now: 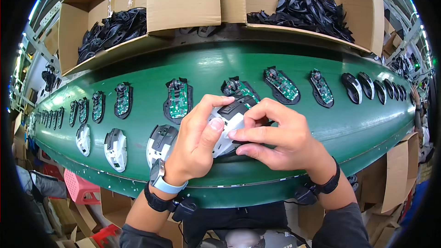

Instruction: The person assembles computer mice on a green workbench. They pick up a white plastic mouse shell, insert a black rubber grip piece, and then place a green circuit board into the shell. The person repeats this process for multiple units, handling the components by hand.

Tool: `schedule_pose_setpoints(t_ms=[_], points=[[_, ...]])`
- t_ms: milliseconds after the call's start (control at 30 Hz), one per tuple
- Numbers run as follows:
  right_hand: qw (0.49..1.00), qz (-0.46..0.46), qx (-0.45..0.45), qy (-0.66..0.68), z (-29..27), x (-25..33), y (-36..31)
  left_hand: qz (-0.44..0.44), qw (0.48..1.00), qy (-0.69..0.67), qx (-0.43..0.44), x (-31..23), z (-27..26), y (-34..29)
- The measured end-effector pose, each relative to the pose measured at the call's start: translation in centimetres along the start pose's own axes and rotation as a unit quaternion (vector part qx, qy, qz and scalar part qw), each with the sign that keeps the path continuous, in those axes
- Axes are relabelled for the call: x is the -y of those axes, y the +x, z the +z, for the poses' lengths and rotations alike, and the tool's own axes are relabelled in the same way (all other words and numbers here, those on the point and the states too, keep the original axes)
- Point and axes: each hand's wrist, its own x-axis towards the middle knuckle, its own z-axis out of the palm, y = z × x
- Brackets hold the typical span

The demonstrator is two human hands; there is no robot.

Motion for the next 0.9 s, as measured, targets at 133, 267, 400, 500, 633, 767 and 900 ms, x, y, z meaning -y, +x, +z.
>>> schedule_pose_setpoints(t_ms=[133,267,400,500,633,767,900], points=[[0.998,-0.031,-0.001,-0.049,-0.2,-0.5,0.2,-0.024,1.0,-0.012,0.005,-0.2,-0.4,-0.2],[0.997,0.047,-0.067,-0.014,0.1,-0.9,0.6,0.007,1.0,-0.025,-0.001,-0.2,-0.5,-0.3],[0.974,0.117,-0.028,0.194,1.3,-2.6,-0.4,0.024,0.996,-0.067,-0.047,0.1,0.5,-0.9],[0.981,0.091,-0.106,0.137,1.2,-1.8,-0.1,-0.078,0.946,-0.288,-0.128,0.1,1.4,-0.6],[0.974,0.096,-0.183,0.092,1.1,-1.2,0.0,-0.228,0.836,-0.499,0.015,-1.9,-0.5,0.0],[0.981,0.043,-0.166,0.09,0.4,-1.1,0.0,-0.216,0.846,-0.486,-0.038,-0.7,0.2,-0.7],[0.979,0.052,-0.113,0.161,-0.4,-1.0,0.6,-0.205,0.851,-0.476,-0.086,-0.8,0.0,-1.0]])
